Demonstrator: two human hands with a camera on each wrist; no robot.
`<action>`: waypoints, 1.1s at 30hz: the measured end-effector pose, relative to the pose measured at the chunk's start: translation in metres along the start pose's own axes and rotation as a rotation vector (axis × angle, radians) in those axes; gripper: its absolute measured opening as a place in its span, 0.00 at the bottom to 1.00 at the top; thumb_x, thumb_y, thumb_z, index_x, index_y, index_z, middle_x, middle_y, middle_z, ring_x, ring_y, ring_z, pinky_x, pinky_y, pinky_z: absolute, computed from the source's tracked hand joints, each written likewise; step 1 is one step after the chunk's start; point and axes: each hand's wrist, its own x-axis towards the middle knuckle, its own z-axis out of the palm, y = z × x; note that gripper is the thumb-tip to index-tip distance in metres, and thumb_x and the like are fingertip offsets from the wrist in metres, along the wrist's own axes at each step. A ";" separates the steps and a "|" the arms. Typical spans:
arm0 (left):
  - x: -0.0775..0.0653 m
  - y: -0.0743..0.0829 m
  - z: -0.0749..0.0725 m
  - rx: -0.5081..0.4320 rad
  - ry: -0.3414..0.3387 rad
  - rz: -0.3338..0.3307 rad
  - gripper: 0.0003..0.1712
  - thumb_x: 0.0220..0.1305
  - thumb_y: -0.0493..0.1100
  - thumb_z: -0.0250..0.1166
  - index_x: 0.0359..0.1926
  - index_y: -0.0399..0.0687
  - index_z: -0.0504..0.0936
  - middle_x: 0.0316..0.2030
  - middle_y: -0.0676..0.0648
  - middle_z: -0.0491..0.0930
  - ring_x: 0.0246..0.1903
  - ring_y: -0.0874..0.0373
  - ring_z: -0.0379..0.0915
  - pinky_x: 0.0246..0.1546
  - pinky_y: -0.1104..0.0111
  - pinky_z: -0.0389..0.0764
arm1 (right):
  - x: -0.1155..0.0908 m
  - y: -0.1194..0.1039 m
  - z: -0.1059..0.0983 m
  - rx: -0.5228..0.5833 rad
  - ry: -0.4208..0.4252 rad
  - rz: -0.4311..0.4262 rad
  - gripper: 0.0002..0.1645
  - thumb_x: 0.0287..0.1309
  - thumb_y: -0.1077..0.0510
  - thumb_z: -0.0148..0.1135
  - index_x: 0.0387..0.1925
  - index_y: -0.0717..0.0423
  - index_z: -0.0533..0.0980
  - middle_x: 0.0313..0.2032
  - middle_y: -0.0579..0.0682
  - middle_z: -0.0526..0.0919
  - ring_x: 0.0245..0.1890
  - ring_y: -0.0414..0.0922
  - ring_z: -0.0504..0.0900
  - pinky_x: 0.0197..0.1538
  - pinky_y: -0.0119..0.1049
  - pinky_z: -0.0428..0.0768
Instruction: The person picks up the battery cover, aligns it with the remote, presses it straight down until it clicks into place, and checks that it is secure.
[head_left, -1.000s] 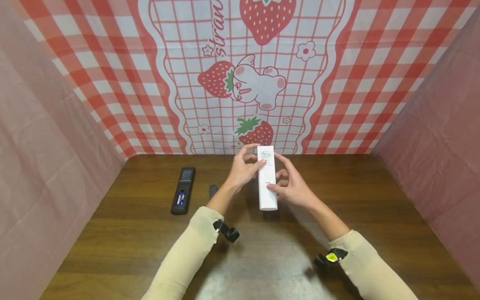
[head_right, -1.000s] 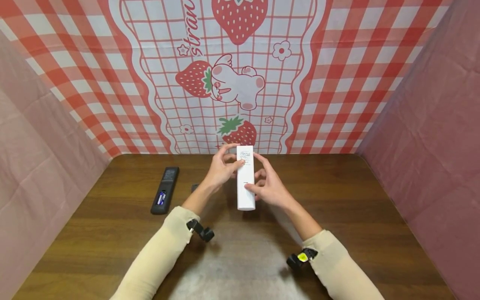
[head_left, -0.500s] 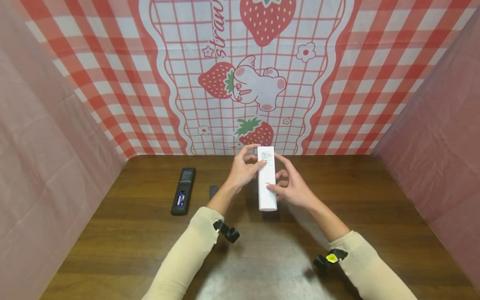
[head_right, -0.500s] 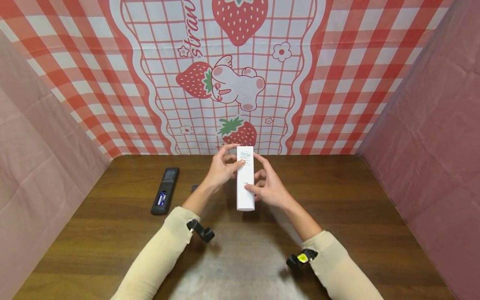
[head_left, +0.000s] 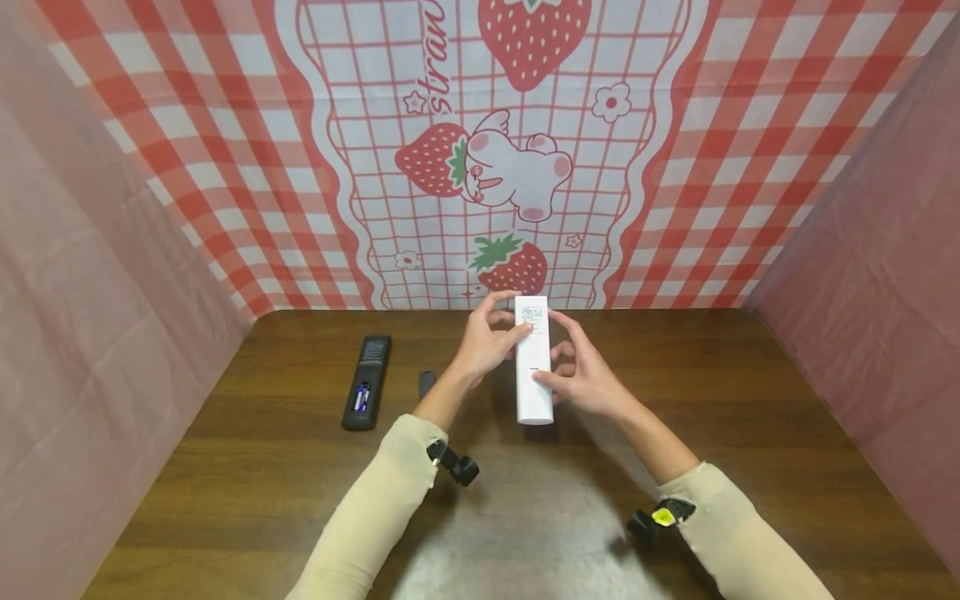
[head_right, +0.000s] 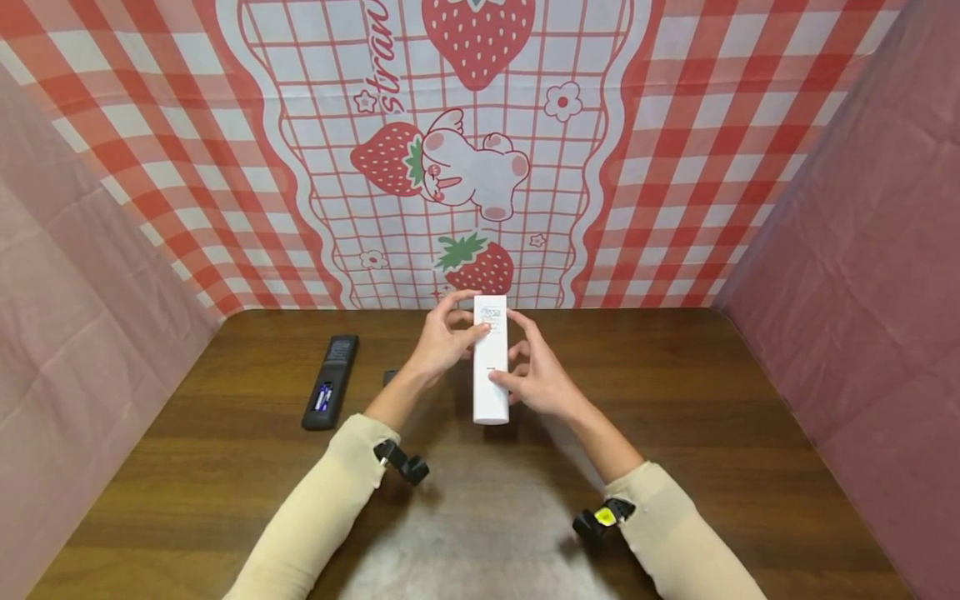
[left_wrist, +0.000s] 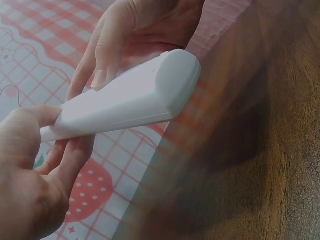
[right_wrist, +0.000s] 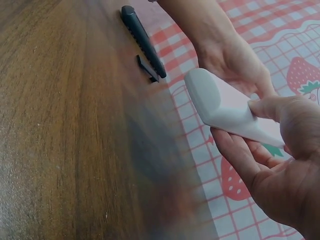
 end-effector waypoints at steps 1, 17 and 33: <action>0.000 0.000 0.000 0.002 0.001 -0.002 0.37 0.74 0.31 0.72 0.79 0.50 0.73 0.58 0.30 0.87 0.32 0.61 0.87 0.35 0.66 0.96 | 0.000 0.000 0.000 0.001 0.000 -0.001 0.61 0.70 0.75 0.67 0.91 0.52 0.44 0.45 0.58 0.77 0.33 0.46 0.89 0.33 0.45 0.96; -0.001 0.000 0.004 -0.011 -0.009 -0.013 0.37 0.74 0.30 0.72 0.79 0.50 0.75 0.54 0.33 0.87 0.35 0.59 0.86 0.43 0.55 0.99 | -0.002 0.001 -0.004 -0.013 0.006 0.033 0.61 0.71 0.74 0.67 0.92 0.48 0.45 0.46 0.59 0.78 0.36 0.48 0.90 0.35 0.49 0.98; 0.000 0.000 0.013 0.000 -0.027 -0.024 0.37 0.74 0.31 0.72 0.80 0.48 0.75 0.56 0.30 0.88 0.37 0.56 0.87 0.41 0.57 0.99 | -0.009 0.001 -0.013 -0.018 0.006 0.047 0.61 0.71 0.74 0.67 0.91 0.49 0.44 0.45 0.60 0.77 0.36 0.48 0.90 0.33 0.50 0.97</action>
